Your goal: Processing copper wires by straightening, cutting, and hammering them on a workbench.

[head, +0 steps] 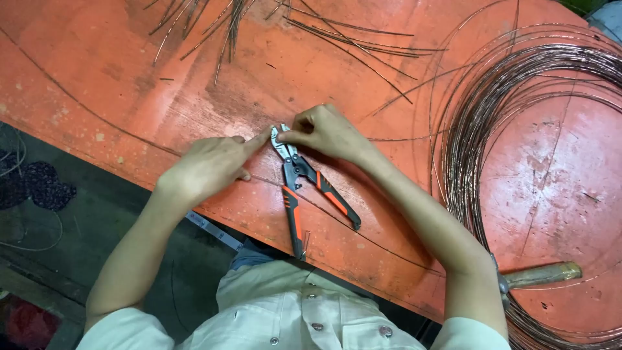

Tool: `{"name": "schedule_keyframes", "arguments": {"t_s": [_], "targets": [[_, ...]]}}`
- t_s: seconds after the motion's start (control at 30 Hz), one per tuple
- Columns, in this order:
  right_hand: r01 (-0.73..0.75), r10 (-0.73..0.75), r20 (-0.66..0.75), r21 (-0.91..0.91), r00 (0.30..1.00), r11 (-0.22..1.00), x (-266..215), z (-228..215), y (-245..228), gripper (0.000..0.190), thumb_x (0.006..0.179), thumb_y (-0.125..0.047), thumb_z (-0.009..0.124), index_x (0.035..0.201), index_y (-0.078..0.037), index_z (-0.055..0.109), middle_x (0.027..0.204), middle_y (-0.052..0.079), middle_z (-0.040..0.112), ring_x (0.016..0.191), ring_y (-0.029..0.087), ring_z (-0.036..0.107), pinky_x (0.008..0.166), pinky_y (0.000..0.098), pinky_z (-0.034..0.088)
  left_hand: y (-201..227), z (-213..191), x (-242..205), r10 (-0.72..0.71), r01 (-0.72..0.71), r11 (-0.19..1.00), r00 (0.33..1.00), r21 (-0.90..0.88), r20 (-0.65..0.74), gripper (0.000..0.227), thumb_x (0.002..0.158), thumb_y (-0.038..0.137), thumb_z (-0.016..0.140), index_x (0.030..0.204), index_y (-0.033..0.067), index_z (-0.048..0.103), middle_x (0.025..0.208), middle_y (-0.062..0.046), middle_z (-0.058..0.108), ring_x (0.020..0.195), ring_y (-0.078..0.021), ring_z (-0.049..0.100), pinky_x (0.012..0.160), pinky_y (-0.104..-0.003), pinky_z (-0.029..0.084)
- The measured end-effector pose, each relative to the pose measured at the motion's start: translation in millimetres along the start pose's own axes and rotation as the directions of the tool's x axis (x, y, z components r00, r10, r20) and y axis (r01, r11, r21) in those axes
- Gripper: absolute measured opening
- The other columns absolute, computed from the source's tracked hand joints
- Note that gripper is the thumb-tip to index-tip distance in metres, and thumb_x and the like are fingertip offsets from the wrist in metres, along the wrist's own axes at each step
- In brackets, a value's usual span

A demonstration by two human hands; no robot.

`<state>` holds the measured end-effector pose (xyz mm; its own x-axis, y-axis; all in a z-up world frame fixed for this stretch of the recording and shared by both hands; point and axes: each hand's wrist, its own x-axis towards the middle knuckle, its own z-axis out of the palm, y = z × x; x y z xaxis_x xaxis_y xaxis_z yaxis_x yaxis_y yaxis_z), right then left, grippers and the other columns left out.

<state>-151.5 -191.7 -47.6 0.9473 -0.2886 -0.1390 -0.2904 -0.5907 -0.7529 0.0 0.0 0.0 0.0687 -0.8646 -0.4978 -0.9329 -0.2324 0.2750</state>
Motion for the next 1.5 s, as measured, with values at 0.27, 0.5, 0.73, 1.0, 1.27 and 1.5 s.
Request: {"name": "schedule_keyframes", "arguments": {"t_s": [0.27, 0.5, 0.73, 1.0, 1.27, 1.5], "targets": [[-0.074, 0.035, 0.144, 0.272, 0.989, 0.959, 5.7, 4.8, 24.5, 0.046, 0.099, -0.032, 0.070, 0.060, -0.017, 0.051, 0.053, -0.010, 0.034, 0.051, 0.009, 0.037, 0.056, 0.0266, 0.036, 4.5, -3.9, 4.7, 0.014, -0.013, 1.000, 0.998, 0.009, -0.068, 0.074, 0.084, 0.021, 0.078, 0.150, 0.0188, 0.045, 0.102, -0.017, 0.073, 0.103, -0.0417, 0.072, 0.089, -0.064, 0.056], [-0.153, 0.050, 0.154, 0.784, 0.987, 0.602, 3.9, -11.0, 28.6, 0.035, 0.106, -0.024, 0.061, 0.077, -0.006, 0.056, 0.050, -0.006, 0.030, 0.039, 0.004, 0.032, 0.037, 0.0184, 0.021, -17.0, 25.6, 9.2, -0.026, 0.024, 0.997, 0.999, -0.067, -0.038, 0.080, 0.078, 0.025, 0.084, 0.145, 0.0175, 0.041, 0.088, -0.012, 0.077, 0.099, -0.0399, 0.074, 0.094, -0.062, 0.054], [-0.168, 0.237, -0.132, 0.397, 0.963, 0.902, 44.4, 1.7, 81.9, 0.048, 0.103, -0.044, 0.068, 0.076, -0.005, 0.066, 0.045, 0.003, 0.049, 0.036, 0.012, 0.045, 0.038, 0.0281, 0.025, -21.0, 43.2, -31.7, -0.122, 0.122, 0.989, 0.992, -0.086, 0.012, 0.064, 0.072, 0.034, 0.088, 0.122, 0.0163, 0.053, 0.084, -0.012, 0.076, 0.098, -0.0394, 0.074, 0.091, -0.059, 0.055], [-0.017, 0.077, -0.234, 0.248, 0.969, 0.969, 15.7, 4.6, 46.8, 0.032, 0.101, -0.032, 0.074, 0.126, -0.024, 0.056, 0.058, -0.011, 0.050, 0.054, 0.008, 0.053, 0.056, 0.0220, 0.042, -1.8, 39.8, -69.8, -0.074, 0.079, 0.988, 0.996, -0.132, 0.046, 0.065, 0.077, 0.036, 0.086, 0.129, 0.0109, 0.056, 0.099, -0.017, 0.078, 0.102, -0.0399, 0.074, 0.091, -0.054, 0.058], [0.155, -0.132, -0.331, 0.044, 0.934, 0.987, 2.1, 22.3, 47.8, 0.019, 0.095, -0.029, 0.076, 0.086, -0.015, 0.068, 0.064, 0.009, 0.064, 0.062, 0.023, 0.063, 0.061, 0.0344, 0.049, 18.9, 4.9, -12.7, 0.250, -0.206, 0.968, 0.802, 0.141, -0.543, 0.033, 0.095, 0.041, 0.067, 0.117, 0.0173, 0.060, 0.093, -0.003, 0.064, 0.098, -0.0267, 0.068, 0.071, -0.045, 0.059], [0.042, -0.090, -0.380, -0.134, 0.921, 0.990, -11.8, 43.0, 52.8, 0.022, 0.088, -0.025, 0.069, 0.090, -0.003, 0.067, 0.081, 0.020, 0.070, 0.073, 0.036, 0.068, 0.059, 0.0477, 0.048, 56.9, -49.4, 78.7, 0.468, -0.413, 0.883, 0.749, 0.221, -0.469, 0.025, 0.099, 0.033, 0.070, 0.105, 0.0089, 0.066, 0.096, -0.010, 0.064, 0.098, -0.0321, 0.061, 0.068, -0.048, 0.052]]}}
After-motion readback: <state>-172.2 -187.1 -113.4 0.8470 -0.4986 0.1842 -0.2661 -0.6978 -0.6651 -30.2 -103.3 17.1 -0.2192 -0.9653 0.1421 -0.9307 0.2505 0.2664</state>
